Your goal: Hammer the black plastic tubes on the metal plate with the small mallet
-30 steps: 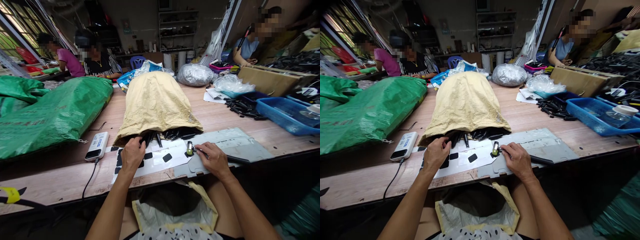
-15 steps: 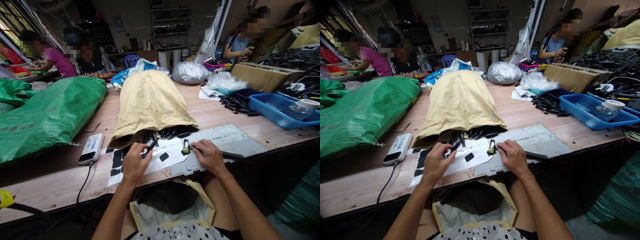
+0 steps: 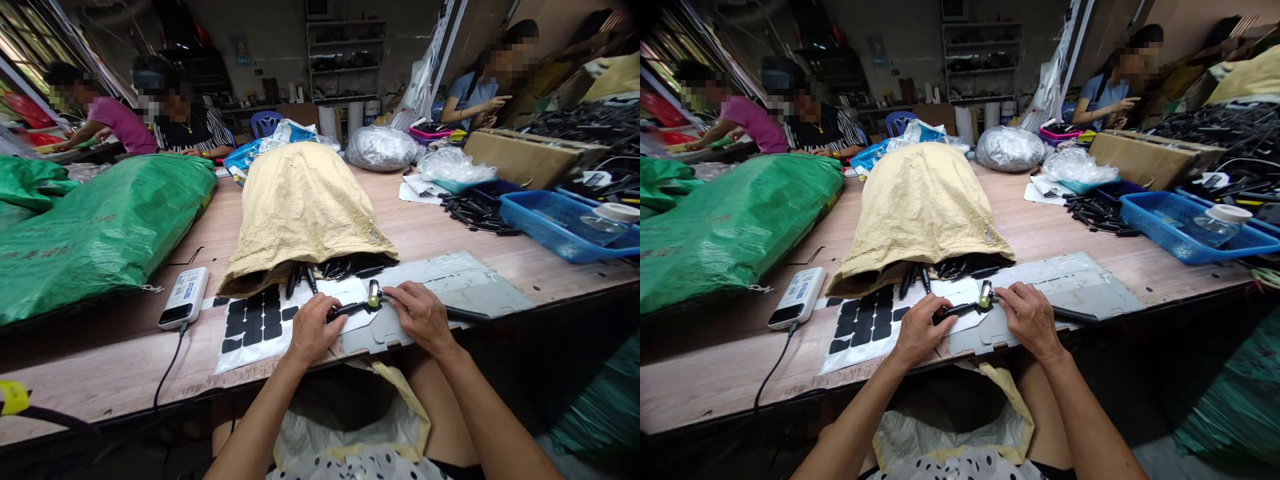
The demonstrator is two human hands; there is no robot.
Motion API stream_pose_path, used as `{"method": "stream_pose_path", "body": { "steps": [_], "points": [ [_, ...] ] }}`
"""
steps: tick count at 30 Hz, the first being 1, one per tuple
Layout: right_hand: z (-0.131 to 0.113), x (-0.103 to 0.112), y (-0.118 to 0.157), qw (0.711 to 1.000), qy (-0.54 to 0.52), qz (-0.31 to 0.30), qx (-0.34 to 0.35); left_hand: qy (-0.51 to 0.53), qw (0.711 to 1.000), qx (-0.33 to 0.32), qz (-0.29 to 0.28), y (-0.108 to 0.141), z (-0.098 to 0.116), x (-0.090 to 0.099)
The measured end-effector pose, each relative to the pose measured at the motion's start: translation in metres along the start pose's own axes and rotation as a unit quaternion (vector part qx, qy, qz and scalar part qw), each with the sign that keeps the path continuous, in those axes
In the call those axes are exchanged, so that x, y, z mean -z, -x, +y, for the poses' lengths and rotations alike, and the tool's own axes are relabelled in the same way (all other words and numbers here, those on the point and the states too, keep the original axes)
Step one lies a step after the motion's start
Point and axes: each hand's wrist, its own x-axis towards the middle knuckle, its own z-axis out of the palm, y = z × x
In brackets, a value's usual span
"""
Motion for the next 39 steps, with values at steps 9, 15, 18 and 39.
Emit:
{"method": "stream_pose_path", "body": {
  "steps": [9, 15, 18, 39],
  "points": [
    [-0.036, 0.021, -0.006, 0.990, -0.138, 0.033, 0.018, 0.016, 1.000, -0.005, -0.011, -0.002, -0.003, 0.000],
    [-0.055, 0.021, 0.003, 0.988, -0.148, 0.026, 0.019, 0.008, 1.000, -0.011, -0.010, -0.002, -0.002, 0.000],
    [-0.056, 0.017, 0.007, 0.991, -0.129, 0.009, 0.017, 0.008, 1.000, -0.012, -0.013, -0.002, -0.001, 0.001],
    [-0.036, 0.019, -0.010, 0.995, -0.103, 0.002, -0.001, 0.029, 1.000, 0.007, -0.005, -0.002, 0.001, 0.001]
  ]
}}
